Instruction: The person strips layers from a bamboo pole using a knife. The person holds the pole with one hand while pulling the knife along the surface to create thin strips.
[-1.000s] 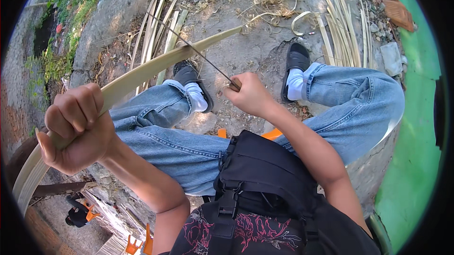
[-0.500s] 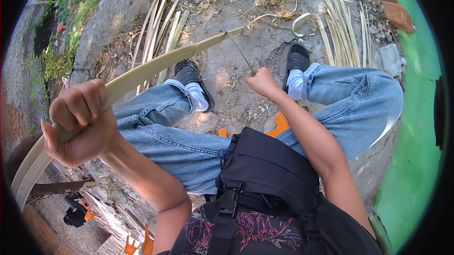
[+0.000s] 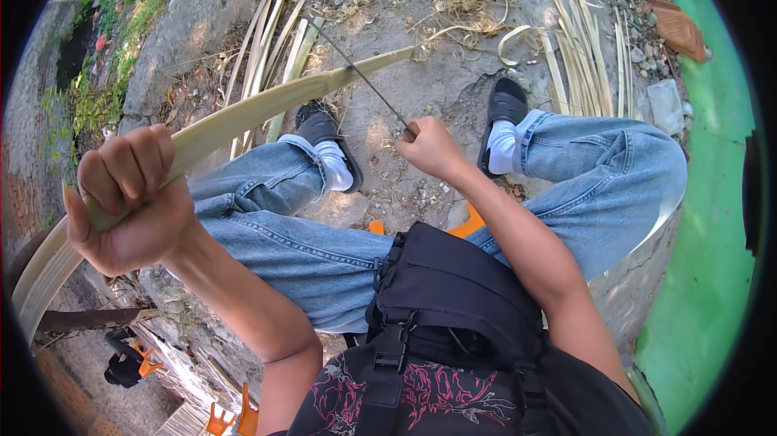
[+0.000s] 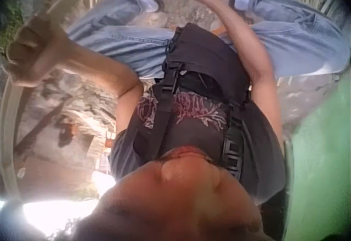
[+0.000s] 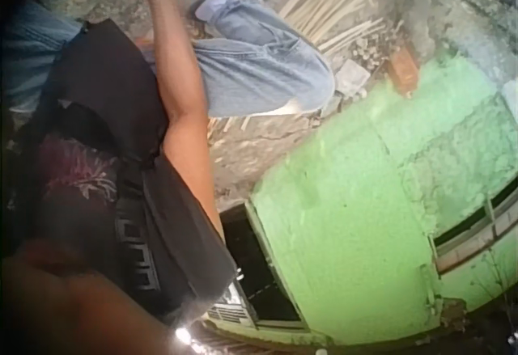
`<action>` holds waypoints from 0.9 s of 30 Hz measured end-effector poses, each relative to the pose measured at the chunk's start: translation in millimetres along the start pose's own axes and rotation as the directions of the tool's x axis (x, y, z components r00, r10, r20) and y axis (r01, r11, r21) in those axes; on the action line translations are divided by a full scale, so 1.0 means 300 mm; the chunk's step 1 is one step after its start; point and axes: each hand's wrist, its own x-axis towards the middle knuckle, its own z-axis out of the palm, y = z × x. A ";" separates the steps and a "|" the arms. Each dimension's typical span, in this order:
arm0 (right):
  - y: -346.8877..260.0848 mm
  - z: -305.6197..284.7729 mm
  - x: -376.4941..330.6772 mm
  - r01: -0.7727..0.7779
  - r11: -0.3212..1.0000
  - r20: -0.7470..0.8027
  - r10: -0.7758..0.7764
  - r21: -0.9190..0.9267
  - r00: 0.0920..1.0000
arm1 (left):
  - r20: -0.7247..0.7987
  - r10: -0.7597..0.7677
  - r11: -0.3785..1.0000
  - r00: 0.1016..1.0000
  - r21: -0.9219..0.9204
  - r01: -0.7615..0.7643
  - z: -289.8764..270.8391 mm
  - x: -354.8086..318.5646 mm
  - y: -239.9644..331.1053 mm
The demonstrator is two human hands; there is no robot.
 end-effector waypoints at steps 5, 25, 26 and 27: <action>0.153 -0.033 0.056 -0.293 0.955 0.029 0.295 -0.054 0.955 | -0.014 0.006 1.000 1.000 0.000 -0.006 -0.008 -0.003 -0.009; 0.284 -0.105 0.176 -0.244 0.946 0.105 0.271 -0.215 0.957 | 0.052 0.017 0.999 0.998 -0.033 -0.015 -0.024 -0.004 -0.022; 0.315 -0.113 0.191 -0.272 0.931 0.106 0.304 -0.243 0.947 | 0.042 0.021 1.000 0.999 -0.014 -0.021 -0.023 0.000 -0.027; 0.298 -0.119 0.199 -0.215 0.959 0.141 0.242 -0.185 0.960 | 0.021 0.023 1.000 1.000 0.017 -0.023 -0.024 -0.006 -0.025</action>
